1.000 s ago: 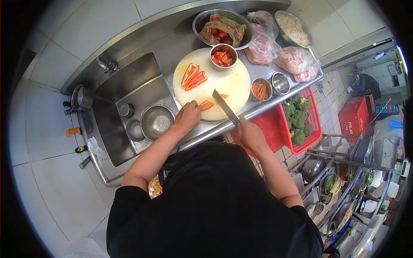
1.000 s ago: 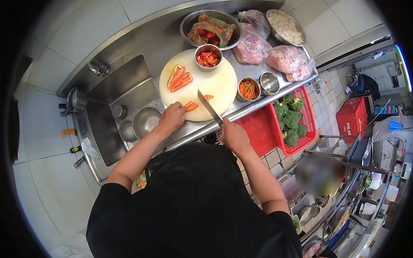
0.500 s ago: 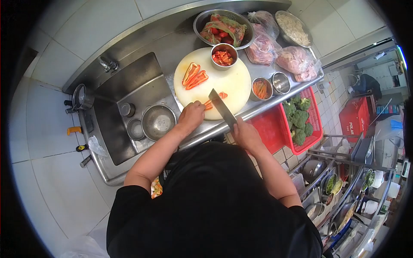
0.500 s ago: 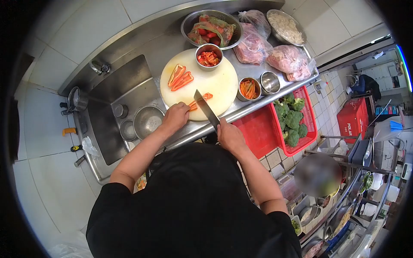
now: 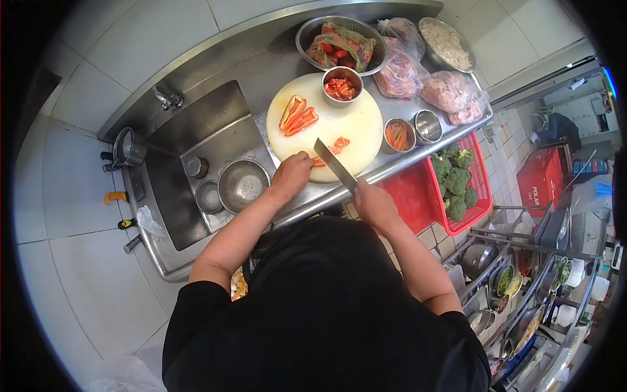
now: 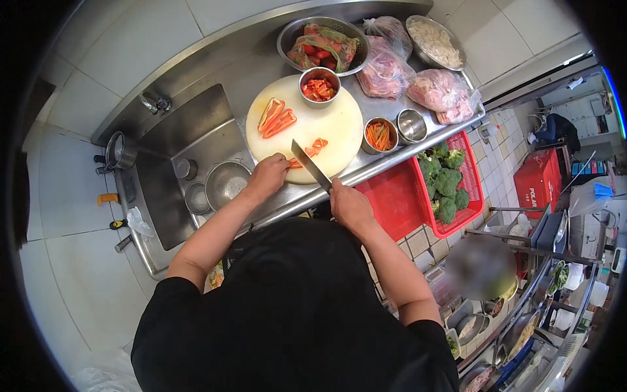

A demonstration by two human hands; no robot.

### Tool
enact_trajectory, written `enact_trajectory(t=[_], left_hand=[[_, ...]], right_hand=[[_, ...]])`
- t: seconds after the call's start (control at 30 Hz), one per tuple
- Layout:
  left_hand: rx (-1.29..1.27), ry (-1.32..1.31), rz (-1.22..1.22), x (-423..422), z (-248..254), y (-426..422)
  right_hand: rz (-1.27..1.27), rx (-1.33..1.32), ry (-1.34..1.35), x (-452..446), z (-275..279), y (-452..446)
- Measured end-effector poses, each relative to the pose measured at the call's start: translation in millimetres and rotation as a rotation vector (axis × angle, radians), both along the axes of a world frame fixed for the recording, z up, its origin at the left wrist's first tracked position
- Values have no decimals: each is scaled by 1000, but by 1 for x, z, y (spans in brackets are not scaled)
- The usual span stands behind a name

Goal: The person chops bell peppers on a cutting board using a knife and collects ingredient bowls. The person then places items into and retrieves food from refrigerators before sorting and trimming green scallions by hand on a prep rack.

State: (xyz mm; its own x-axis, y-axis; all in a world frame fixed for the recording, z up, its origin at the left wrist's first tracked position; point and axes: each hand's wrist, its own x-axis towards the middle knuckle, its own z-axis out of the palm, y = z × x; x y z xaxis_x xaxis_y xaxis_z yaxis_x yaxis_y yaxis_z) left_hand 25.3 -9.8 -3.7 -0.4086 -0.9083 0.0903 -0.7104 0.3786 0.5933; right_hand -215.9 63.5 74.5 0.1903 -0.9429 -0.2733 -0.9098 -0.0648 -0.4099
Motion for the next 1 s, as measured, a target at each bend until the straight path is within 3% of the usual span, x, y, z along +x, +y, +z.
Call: enact_trajectory(t=[0.33, 0.57, 0.63, 0.67, 0.73, 0.8, 0.87, 1.0], left_hand=[[3, 25, 88, 2, -2, 7], [19, 47, 131, 6, -6, -3], [113, 107, 285, 6, -8, -11], [115, 110, 284, 3, -10, -12], [-65, 259, 302, -8, -15, -12], [55, 285, 272, -27, -23, -14], [-41, 321, 245, -55, -29, -13], [-28, 231, 216, -100, -23, -21]], right_hand=[[-5, -34, -128, 10, 36, 6], [9, 41, -43, -2, 7, 5], [-157, 38, -159, -13, 9, 8], [-158, 39, -155, -21, 6, 9], [-341, -4, -406, -40, -14, 9], [-361, -33, -520, -59, -45, 4], [-569, 267, -766, -66, -52, 0], [-603, 372, -930, -51, -57, -2]])
